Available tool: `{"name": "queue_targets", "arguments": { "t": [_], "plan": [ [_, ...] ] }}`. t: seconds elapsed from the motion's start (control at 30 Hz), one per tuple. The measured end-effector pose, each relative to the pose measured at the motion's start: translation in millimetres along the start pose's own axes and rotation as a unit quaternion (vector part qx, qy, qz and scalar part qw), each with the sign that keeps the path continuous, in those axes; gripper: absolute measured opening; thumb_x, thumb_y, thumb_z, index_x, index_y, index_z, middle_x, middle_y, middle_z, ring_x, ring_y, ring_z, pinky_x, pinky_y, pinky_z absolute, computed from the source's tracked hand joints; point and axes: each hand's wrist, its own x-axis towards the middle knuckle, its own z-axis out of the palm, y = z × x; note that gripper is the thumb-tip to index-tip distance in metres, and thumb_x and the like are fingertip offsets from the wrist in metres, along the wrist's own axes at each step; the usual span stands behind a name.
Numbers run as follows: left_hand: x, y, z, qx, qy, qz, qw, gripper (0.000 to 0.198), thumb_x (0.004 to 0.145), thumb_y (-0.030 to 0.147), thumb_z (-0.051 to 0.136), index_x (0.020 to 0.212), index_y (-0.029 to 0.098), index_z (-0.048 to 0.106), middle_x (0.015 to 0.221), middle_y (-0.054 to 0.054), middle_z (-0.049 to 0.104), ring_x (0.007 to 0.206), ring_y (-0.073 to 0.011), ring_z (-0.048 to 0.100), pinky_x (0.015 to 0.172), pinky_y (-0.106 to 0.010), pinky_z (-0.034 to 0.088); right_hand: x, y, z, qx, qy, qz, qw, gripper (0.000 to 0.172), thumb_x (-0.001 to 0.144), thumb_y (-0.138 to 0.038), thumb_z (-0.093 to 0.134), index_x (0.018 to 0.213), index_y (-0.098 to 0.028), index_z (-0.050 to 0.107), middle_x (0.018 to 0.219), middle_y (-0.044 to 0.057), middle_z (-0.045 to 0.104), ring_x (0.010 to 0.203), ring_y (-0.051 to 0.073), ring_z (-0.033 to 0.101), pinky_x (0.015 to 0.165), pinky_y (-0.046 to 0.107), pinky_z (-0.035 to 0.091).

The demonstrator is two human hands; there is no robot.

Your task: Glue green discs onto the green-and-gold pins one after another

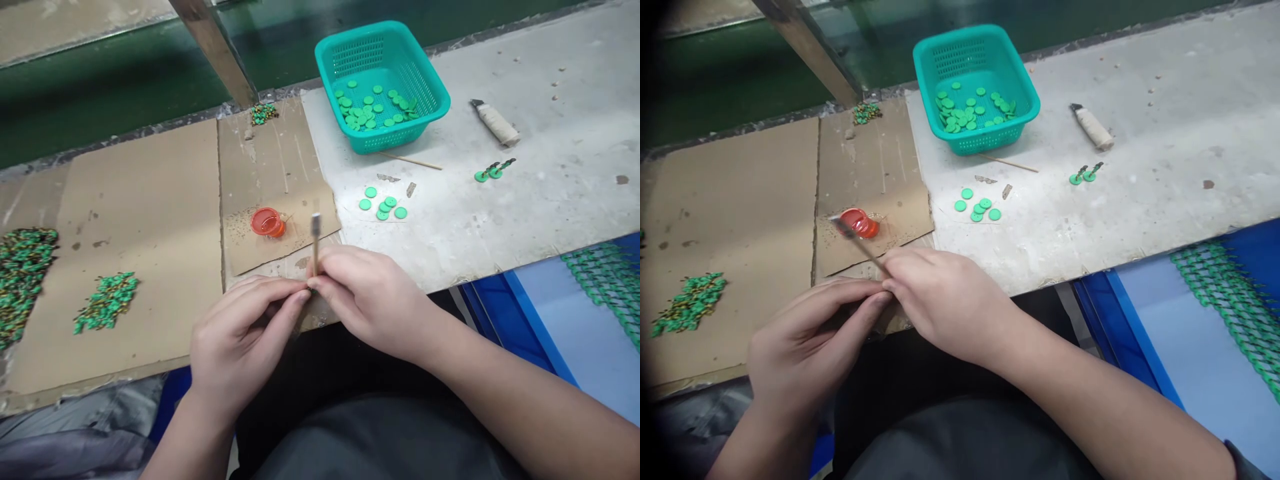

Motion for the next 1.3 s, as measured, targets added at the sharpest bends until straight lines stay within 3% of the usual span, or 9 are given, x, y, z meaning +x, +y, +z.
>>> {"name": "queue_targets", "arguments": {
  "t": [0.13, 0.77, 1.0, 1.3],
  "plan": [
    [0, 1, -0.5, -0.001, 0.001, -0.012, 1.0, 0.019, 0.11, 0.019, 0.081, 0.117, 0.037, 0.085, 0.111, 0.004, 0.09, 0.1, -0.0196, 0.084, 0.095, -0.041, 0.067, -5, 2, -3, 0.002, 0.064, 0.003, 0.998, 0.016, 0.119, -0.02, 0.062, 0.103, -0.024, 0.065, 0.101, 0.004, 0.08, 0.097, 0.021, 0.078, 0.088, 0.033, 0.064],
    [-2, -1, 0.3, 0.008, 0.009, 0.007, 1.0, 0.025, 0.107, 0.014, 0.083, 0.118, 0.036, 0.084, 0.109, 0.005, 0.088, 0.097, -0.0177, 0.083, 0.094, -0.037, 0.066, 2, 5, -1, 0.013, -0.014, -0.02, 1.0, 0.019, 0.123, -0.018, 0.055, 0.11, -0.024, 0.066, 0.113, 0.007, 0.082, 0.108, 0.022, 0.08, 0.099, 0.039, 0.066],
    [-3, -3, 0.2, 0.01, 0.006, 0.014, 1.0, 0.027, 0.107, 0.012, 0.082, 0.12, 0.035, 0.083, 0.111, 0.005, 0.088, 0.099, -0.0182, 0.083, 0.095, -0.037, 0.066, 7, 2, -2, 0.006, -0.036, -0.021, 0.999, 0.022, 0.122, -0.012, 0.053, 0.106, -0.024, 0.064, 0.106, 0.005, 0.079, 0.099, 0.02, 0.076, 0.09, 0.034, 0.063],
    [-2, -2, 0.5, 0.025, 0.009, 0.011, 1.0, 0.023, 0.108, 0.014, 0.081, 0.116, 0.035, 0.084, 0.109, 0.004, 0.088, 0.099, -0.0198, 0.084, 0.093, -0.039, 0.067, 9, 3, 1, 0.005, -0.065, -0.01, 0.998, 0.022, 0.12, -0.012, 0.049, 0.111, -0.025, 0.063, 0.111, 0.006, 0.081, 0.104, 0.022, 0.076, 0.094, 0.037, 0.063]
  ]
}}
